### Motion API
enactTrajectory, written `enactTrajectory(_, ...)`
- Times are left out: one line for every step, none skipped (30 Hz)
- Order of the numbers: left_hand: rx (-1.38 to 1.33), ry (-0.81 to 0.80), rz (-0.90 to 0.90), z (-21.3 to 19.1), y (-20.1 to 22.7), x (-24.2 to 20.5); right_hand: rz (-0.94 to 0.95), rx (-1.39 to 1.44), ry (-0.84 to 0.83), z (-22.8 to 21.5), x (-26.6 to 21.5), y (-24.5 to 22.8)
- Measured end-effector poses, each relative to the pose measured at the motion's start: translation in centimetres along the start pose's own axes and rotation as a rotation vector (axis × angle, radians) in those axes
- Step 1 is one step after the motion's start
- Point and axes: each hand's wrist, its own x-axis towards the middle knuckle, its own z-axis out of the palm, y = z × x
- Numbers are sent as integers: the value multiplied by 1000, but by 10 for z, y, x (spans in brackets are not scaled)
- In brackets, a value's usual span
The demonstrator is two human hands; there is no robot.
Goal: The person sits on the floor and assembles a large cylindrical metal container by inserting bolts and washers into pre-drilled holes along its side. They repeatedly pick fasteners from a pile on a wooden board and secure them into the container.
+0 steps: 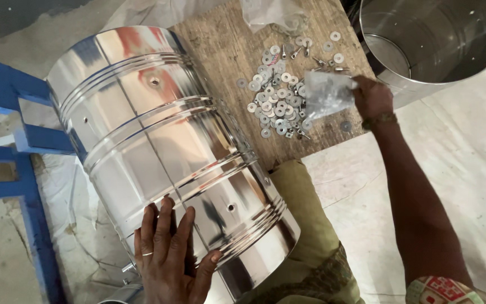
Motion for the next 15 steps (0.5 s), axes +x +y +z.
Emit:
enactTrajectory(-6, 1, -2, 0, 0, 0, -57, -36, 28, -2, 10, 1)
enactTrajectory(-12, 3, -3, 0, -1, 1, -113, -72, 58, -3, 18, 1)
enactTrajectory(-12, 4, -1, 0, -1, 1, -168, -61, 97, -4, 24, -1)
enactTrajectory(-11, 3, 2, 0, -1, 1, -222, -49, 135, -4, 28, -4)
enactTrajectory(-10, 3, 4, 0, -1, 1, -275, -37, 173, -5, 32, -8)
enactTrajectory(-10, -2, 0, -1, 0, 2, -296, -56, 161, -8, 37, -11)
enactTrajectory(-9, -7, -4, -1, 0, 2, -317, -75, 149, -10, 41, -15)
enactTrajectory(-10, -15, -11, -2, 1, 2, -338, -95, 134, -13, 43, -19)
enactTrajectory(-7, -10, -16, -2, 1, 2, -350, -107, 126, -16, 48, -23)
enactTrajectory(-6, -9, -20, -1, 2, 2, -360, -122, 116, -20, 52, -25)
enactTrajectory(-5, -7, -24, -1, 2, 2, -371, -137, 107, -24, 54, -27)
enactTrajectory(-12, -8, -32, -1, 3, 2, -362, -145, 106, -28, 55, -28)
enactTrajectory(-20, -8, -39, -1, 4, 1, -354, -154, 105, -32, 56, -28)
enactTrajectory(-26, -4, -45, -2, 4, 1, -347, -162, 110, -34, 59, -27)
enactTrajectory(-25, -3, -34, -1, 4, 1, -328, -152, 110, -34, 57, -24)
